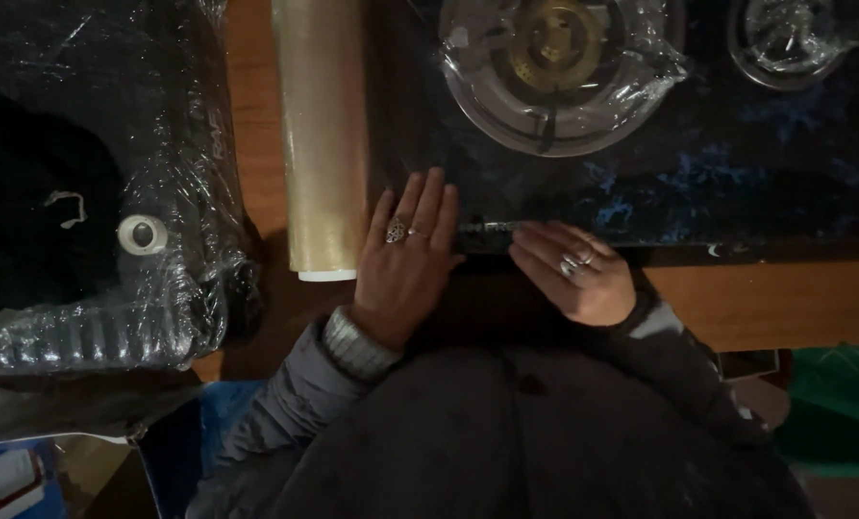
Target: Wrapping a portable gas stove in plastic wrap for protection or storage.
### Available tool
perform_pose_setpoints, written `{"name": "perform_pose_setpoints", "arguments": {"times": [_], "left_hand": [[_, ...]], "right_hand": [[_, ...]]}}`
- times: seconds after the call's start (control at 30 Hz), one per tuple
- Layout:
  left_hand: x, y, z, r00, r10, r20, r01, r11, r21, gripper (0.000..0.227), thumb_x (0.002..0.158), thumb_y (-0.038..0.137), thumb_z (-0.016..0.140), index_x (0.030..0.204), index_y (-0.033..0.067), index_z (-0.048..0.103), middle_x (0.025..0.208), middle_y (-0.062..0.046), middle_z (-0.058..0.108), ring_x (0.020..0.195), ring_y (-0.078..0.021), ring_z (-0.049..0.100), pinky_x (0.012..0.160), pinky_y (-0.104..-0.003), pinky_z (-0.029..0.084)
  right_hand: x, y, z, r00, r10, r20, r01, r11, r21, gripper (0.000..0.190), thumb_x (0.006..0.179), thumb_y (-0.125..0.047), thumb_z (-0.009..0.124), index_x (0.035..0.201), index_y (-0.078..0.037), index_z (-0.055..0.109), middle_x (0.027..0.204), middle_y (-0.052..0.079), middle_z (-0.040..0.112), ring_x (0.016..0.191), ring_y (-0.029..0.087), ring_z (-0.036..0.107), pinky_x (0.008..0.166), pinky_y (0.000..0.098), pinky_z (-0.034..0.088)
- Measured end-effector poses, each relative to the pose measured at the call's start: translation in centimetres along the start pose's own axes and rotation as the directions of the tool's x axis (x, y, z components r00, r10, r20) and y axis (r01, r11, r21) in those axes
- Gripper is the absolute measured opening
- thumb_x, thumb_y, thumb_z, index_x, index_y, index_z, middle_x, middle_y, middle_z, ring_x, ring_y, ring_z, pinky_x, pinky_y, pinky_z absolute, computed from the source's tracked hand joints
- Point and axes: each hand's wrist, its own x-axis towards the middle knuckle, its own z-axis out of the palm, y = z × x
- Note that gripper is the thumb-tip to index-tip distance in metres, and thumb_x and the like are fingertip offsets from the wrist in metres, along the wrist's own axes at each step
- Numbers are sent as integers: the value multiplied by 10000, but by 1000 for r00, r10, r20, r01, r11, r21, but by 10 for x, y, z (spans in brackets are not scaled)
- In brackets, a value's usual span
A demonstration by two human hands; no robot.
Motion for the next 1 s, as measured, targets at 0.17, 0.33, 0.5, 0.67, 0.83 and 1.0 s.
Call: {"name": "perform_pose_setpoints", "arguments": {"times": [0.17, 0.33, 0.5, 0.67, 0.83, 1.0], "left_hand": [[-1, 0, 0, 1000, 9, 4, -9, 1000, 14, 865, 884, 381, 778, 1561, -13, 411, 1648, -191, 349, 1510, -346, 383, 1226, -536, 326], [-5, 1, 12, 1000, -3, -12, 3, 1000, 30, 883, 881, 414, 782, 1565, -1, 408, 1652, -187, 329, 1519, -345, 351, 1232, -549, 309], [4, 12, -1, 1000, 9, 5, -9, 999, -47, 902, 880, 437, 784, 1554, -23, 400, 1647, -209, 324, 1527, -359, 328, 1238, -574, 268], [10, 22, -3, 997, 74, 7, -73, 990, -122, 919, 865, 469, 773, 1548, -14, 393, 1635, -215, 328, 1516, -370, 321, 1227, -590, 241], [10, 23, -3, 997, 68, 47, -61, 988, -143, 922, 871, 485, 762, 1565, 19, 373, 1645, -185, 317, 1521, -362, 314, 1232, -583, 231], [6, 23, 0, 998, 59, 29, -54, 990, -132, 941, 871, 496, 763, 1577, 20, 362, 1656, -180, 305, 1528, -358, 310, 1242, -578, 227]], "right_hand": [[-30, 11, -15, 989, 137, 54, -136, 990, -31, 222, 840, -88, 793, 1055, -34, 789, 1185, 144, 748, 1169, 308, 712, 1046, 449, 568], [-51, 23, -34, 929, 368, 33, -358, 919, -165, 410, 921, -274, 847, 1196, 14, 750, 1316, 160, 710, 1279, 314, 676, 1136, 469, 536], [-15, 14, -33, 927, 357, 113, -328, 920, -215, 587, 822, -394, 823, 1253, -8, 724, 1373, 152, 662, 1356, 364, 570, 1146, 518, 449], [1, 11, -28, 926, 343, 155, -318, 934, -165, 710, 811, -421, 831, 1365, -7, 669, 1473, 145, 590, 1422, 374, 485, 1199, 527, 369], [-2, 25, -36, 893, 417, 169, -404, 908, -110, 705, 773, -372, 833, 1378, -48, 670, 1475, 139, 603, 1435, 349, 487, 1215, 549, 352], [-8, 42, -46, 876, 457, 153, -436, 887, -151, 688, 778, -335, 832, 1386, -62, 665, 1491, 148, 596, 1436, 371, 500, 1202, 567, 369]]}}
